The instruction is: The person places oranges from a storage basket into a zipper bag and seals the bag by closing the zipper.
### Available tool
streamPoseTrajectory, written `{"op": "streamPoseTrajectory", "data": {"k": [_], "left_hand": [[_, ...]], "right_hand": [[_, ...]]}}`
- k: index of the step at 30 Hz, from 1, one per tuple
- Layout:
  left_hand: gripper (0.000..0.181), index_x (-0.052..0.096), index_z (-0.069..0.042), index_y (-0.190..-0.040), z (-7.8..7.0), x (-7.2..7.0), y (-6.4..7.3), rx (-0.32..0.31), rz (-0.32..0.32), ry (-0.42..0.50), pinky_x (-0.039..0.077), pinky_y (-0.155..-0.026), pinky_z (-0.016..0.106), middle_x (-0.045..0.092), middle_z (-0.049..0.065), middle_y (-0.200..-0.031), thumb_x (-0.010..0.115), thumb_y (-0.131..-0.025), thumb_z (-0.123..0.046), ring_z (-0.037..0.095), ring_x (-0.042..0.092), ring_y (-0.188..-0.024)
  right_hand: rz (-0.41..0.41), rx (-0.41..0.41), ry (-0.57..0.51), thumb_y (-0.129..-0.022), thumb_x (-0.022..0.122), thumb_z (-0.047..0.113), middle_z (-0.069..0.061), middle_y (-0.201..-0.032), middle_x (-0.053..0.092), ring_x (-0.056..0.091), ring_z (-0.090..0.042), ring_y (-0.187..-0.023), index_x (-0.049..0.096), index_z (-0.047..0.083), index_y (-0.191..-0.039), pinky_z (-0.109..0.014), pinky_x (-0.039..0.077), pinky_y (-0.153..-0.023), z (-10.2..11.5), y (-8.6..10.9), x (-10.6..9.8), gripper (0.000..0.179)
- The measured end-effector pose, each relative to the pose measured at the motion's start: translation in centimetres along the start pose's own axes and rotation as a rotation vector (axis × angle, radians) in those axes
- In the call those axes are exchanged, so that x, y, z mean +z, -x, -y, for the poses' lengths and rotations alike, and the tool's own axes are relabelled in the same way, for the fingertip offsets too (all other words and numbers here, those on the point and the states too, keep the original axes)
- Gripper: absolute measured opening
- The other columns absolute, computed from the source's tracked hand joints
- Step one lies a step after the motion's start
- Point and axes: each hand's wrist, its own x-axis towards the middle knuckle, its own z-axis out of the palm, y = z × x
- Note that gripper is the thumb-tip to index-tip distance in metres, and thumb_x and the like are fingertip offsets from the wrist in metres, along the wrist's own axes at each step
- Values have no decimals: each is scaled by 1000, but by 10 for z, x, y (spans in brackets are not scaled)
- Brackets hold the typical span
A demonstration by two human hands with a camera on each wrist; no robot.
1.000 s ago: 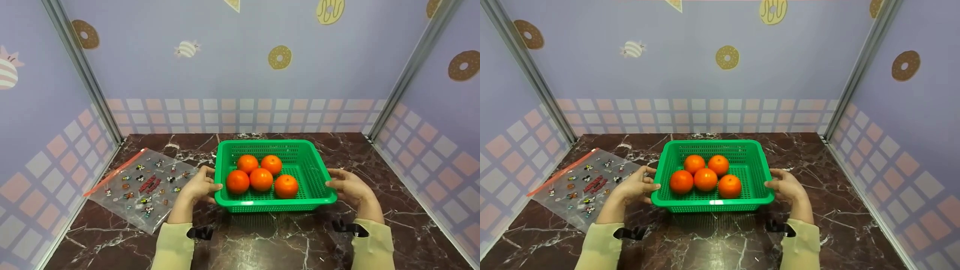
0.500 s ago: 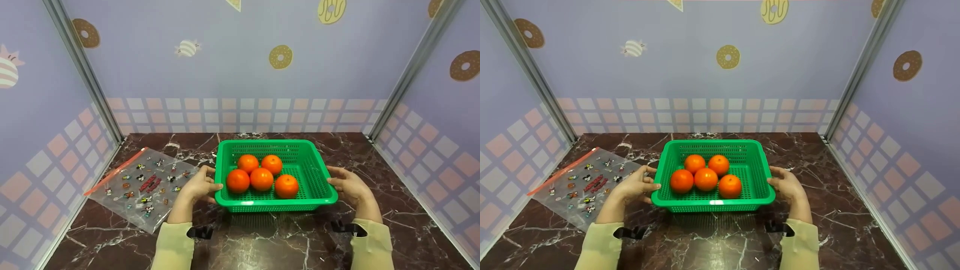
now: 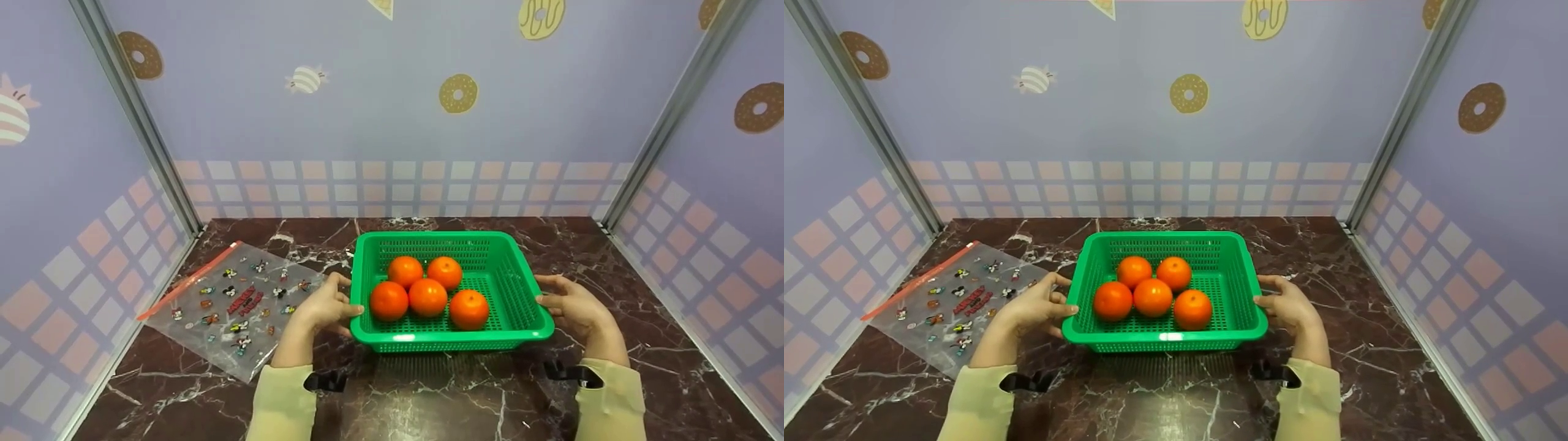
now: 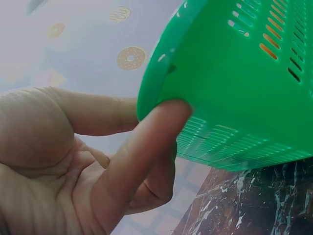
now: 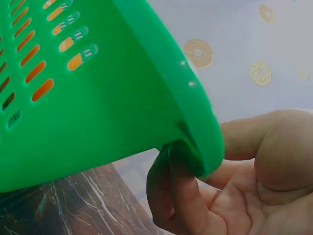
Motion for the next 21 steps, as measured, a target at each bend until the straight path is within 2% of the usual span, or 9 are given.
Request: {"op": "streamPoseTrajectory", "data": {"k": [4,7,9,11,13,16,19,21], "left_hand": [[58,30,0,-140,-1,0,1,10,13,-20,63,-58,39,64,20,-105,67,-96,3,22,70,-74],[58,30,2,-141,-1,-3,1,20,38,-42,64,-64,44,65,22,-108,67,-96,1,22,70,-77],[59,32,3,-143,-1,-6,1,16,45,-50,64,-70,47,65,25,-114,68,-97,-3,25,72,-83],[59,34,3,-147,0,-10,0,3,26,-65,64,-77,49,63,27,-123,67,-100,-10,30,72,-94],[60,36,4,-150,3,-15,-2,-2,-39,-101,61,-88,52,58,31,-133,64,-103,-18,39,69,-110],[63,34,6,-153,11,-26,-7,-5,-213,-240,49,-107,59,47,37,-145,57,-106,-30,52,53,-132],[73,24,8,-156,23,-39,-11,-88,-391,-356,28,-119,69,24,45,-156,53,-106,-37,62,25,-147],[80,15,6,-160,33,-47,-12,-180,-469,-381,16,-121,73,5,47,-159,51,-106,-41,65,3,-151]], "right_hand": [[8,-5,8,-103,59,10,0,-107,70,75,-15,-89,19,-2,-162,-34,62,-80,-1,0,-1,72],[15,-3,11,-104,60,10,0,-106,71,75,-15,-88,19,-2,-162,-33,62,-79,-1,0,-2,72],[19,-3,17,-104,60,11,1,-105,70,75,-14,-88,18,-2,-162,-33,62,-79,-1,0,-3,72],[20,-1,17,-104,60,11,1,-105,70,74,-13,-87,19,-2,-162,-33,62,-79,-1,0,-4,72],[16,0,19,-104,60,12,1,-105,70,74,-13,-86,19,-1,-162,-33,62,-79,-1,0,-4,72],[18,-6,22,-104,59,12,0,-107,69,74,-13,-86,19,-2,-162,-33,62,-79,-1,1,-4,72],[16,-11,23,-104,60,12,-2,-109,69,75,-14,-87,20,-2,-161,-33,62,-80,-1,0,-4,71],[20,-18,29,-104,60,12,-3,-111,69,75,-15,-88,20,-3,-161,-33,62,-80,-1,0,-4,71]]}}
